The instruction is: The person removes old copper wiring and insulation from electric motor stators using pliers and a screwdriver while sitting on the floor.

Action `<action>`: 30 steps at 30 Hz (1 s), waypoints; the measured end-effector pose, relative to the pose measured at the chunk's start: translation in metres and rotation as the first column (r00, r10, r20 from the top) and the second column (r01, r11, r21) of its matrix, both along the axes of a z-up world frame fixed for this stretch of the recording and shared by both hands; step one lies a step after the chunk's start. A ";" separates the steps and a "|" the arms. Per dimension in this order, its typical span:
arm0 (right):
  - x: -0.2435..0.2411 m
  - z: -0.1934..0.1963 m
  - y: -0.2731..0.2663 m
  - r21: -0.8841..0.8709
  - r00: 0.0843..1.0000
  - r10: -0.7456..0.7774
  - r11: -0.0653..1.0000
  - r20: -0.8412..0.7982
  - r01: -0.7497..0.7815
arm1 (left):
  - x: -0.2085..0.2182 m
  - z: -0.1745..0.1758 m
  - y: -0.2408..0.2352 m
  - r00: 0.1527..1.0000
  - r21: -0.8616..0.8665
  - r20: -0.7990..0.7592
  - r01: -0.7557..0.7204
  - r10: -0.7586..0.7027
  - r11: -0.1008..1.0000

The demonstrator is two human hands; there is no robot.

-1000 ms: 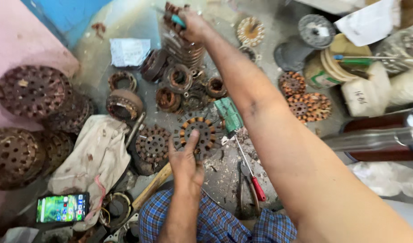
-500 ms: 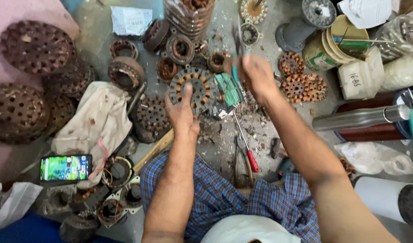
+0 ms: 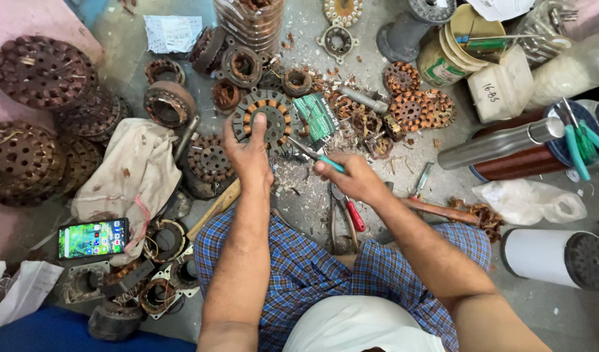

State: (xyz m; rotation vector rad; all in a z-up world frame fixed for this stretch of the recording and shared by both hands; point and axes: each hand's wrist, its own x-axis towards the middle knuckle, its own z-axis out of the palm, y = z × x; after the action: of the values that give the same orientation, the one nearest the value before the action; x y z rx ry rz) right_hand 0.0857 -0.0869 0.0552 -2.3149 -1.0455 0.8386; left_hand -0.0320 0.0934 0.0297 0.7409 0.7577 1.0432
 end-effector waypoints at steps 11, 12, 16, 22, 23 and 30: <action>-0.019 -0.015 -0.019 0.262 0.114 0.236 0.901 -0.965 0.346 | 0.000 -0.008 -0.006 0.952 -0.041 0.179 0.259 -0.248 0.965; -0.021 -0.015 -0.020 0.229 -0.014 0.256 0.890 -0.967 0.395 | 0.002 -0.008 -0.007 0.949 -0.057 0.179 0.272 -0.258 0.961; -0.024 -0.022 -0.019 0.241 0.515 0.041 0.913 -0.856 0.329 | 0.006 -0.016 -0.008 0.957 -0.045 0.080 0.285 -0.280 0.958; -0.021 -0.056 -0.029 0.275 0.058 0.273 0.890 -0.960 0.364 | 0.011 -0.037 -0.005 0.929 -0.056 0.080 0.366 -0.361 0.929; -0.026 -0.063 -0.031 0.246 -0.088 0.300 0.892 -0.950 0.378 | 0.011 -0.039 -0.005 0.918 -0.053 0.075 0.393 -0.389 0.918; -0.076 -0.054 -0.057 0.471 -0.165 0.490 0.871 -0.856 0.140 | 0.042 -0.043 -0.018 0.816 0.003 0.337 0.499 -0.470 0.867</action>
State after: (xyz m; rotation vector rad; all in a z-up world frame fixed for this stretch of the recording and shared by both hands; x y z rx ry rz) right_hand 0.0095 -0.1441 0.0013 -0.4309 -0.5744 1.8172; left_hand 0.0099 0.0759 -0.0136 0.6198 0.2928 0.6342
